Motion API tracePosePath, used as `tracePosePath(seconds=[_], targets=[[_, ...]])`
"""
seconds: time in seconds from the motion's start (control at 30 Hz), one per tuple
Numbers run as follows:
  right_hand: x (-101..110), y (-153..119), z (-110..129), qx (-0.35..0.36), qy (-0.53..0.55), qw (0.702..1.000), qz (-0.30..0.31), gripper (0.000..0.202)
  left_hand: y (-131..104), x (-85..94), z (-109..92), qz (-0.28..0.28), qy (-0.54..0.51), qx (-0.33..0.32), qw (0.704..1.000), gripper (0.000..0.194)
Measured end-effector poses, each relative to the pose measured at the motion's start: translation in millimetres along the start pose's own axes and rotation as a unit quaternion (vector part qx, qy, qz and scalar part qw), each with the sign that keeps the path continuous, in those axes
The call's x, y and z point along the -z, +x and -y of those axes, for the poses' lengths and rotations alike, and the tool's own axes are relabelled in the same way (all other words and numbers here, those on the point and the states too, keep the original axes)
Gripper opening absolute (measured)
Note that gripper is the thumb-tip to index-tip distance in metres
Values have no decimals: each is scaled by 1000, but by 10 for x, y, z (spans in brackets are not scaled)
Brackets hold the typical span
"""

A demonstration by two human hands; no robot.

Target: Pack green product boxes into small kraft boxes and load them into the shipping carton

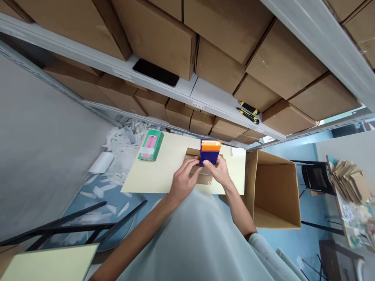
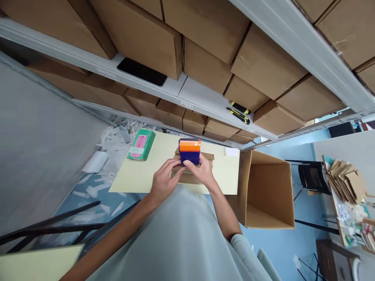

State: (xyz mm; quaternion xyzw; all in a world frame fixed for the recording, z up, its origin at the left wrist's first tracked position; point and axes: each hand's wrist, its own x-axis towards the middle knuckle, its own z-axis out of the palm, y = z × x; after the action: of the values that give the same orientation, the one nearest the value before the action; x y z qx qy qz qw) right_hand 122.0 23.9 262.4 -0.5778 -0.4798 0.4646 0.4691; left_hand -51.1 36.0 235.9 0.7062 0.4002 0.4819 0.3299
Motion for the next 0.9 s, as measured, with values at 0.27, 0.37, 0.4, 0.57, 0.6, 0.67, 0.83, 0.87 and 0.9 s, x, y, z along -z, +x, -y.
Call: tracePosePath(seconds=[0.27,0.37,0.4,0.57,0.6,0.67,0.83,0.87,0.9], targets=[[48,-173,109,48,-112,991,59,60,434,635,-281,-23,-38,10,999,40],[95,-225,138,96,-188,973,96,52,608,776,-405,13,-41,-13,999,32],[117,-232,146,114,-216,964,101,47,643,808,-444,19,-38,-22,999,30],[259,-240,151,244,-322,911,85,14,674,924,-593,58,-5,-44,997,26],[288,-244,150,269,-333,900,80,11,668,938,-612,67,0,-52,996,27],[341,-255,156,306,-355,881,70,10,659,951,-643,75,2,-80,994,28],[453,-279,188,344,-420,839,45,9,680,941,-709,74,-7,-156,985,35],[476,-283,190,346,-433,831,41,10,689,940,-722,78,-3,-166,983,35],[499,-286,190,347,-446,824,38,10,698,941,-735,82,5,-176,981,35]])
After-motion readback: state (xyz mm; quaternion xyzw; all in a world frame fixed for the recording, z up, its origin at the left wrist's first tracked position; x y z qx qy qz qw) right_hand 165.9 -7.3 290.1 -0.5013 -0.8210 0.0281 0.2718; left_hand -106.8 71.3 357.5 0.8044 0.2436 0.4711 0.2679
